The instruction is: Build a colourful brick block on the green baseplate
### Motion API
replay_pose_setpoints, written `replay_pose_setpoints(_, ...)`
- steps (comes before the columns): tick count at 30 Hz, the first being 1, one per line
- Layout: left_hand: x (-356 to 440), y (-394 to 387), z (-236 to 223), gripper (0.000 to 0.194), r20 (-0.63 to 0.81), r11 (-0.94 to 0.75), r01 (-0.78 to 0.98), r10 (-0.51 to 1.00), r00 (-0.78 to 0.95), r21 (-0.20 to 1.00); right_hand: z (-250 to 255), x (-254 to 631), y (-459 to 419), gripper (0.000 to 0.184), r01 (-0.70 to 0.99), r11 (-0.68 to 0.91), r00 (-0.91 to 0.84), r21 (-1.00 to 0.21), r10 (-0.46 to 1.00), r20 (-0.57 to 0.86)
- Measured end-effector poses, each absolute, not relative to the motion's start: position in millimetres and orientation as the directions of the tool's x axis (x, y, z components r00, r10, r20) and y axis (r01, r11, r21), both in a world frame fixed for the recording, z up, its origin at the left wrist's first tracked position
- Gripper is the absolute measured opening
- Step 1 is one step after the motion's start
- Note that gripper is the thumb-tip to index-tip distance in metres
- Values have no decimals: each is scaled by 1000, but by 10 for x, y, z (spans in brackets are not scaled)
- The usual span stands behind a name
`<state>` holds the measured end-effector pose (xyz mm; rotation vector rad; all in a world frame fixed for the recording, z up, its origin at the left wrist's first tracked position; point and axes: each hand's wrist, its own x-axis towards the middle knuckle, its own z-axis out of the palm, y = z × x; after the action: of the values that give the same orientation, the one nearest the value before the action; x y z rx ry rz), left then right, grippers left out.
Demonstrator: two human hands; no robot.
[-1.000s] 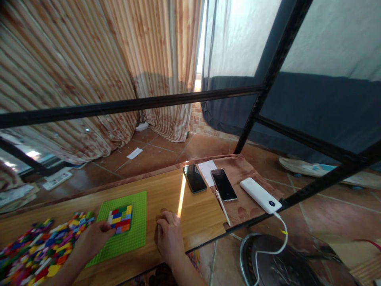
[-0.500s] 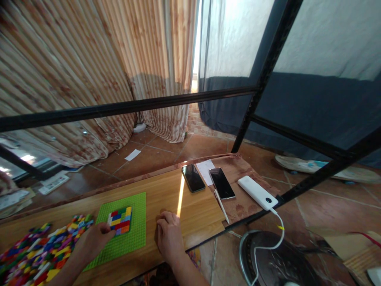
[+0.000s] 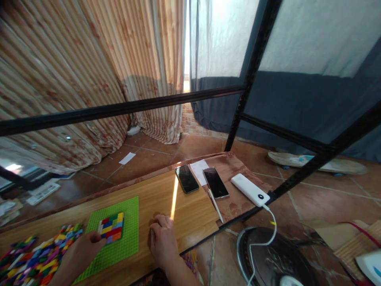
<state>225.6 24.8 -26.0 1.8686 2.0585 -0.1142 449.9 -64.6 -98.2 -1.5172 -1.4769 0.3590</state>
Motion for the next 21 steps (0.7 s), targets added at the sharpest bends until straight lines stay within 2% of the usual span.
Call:
replay_pose_setpoints(5, 2221, 261, -279, 20, -272, 99, 973, 962, -40, 210, -964, 4512, -653, 23, 607, 186, 220, -773, 895, 389)
replay_pose_setpoints(12, 2037, 354, -407, 20, -323, 106, 878, 945, 58, 467, -944, 4515, -662, 24, 589, 191, 227, -785, 894, 388)
replay_pose_setpoints(21, 2010, 422, -422, 24, -377, 172, 799, 923, 74, 577, -936, 4514, -660, 24, 576, 207, 221, -791, 892, 394)
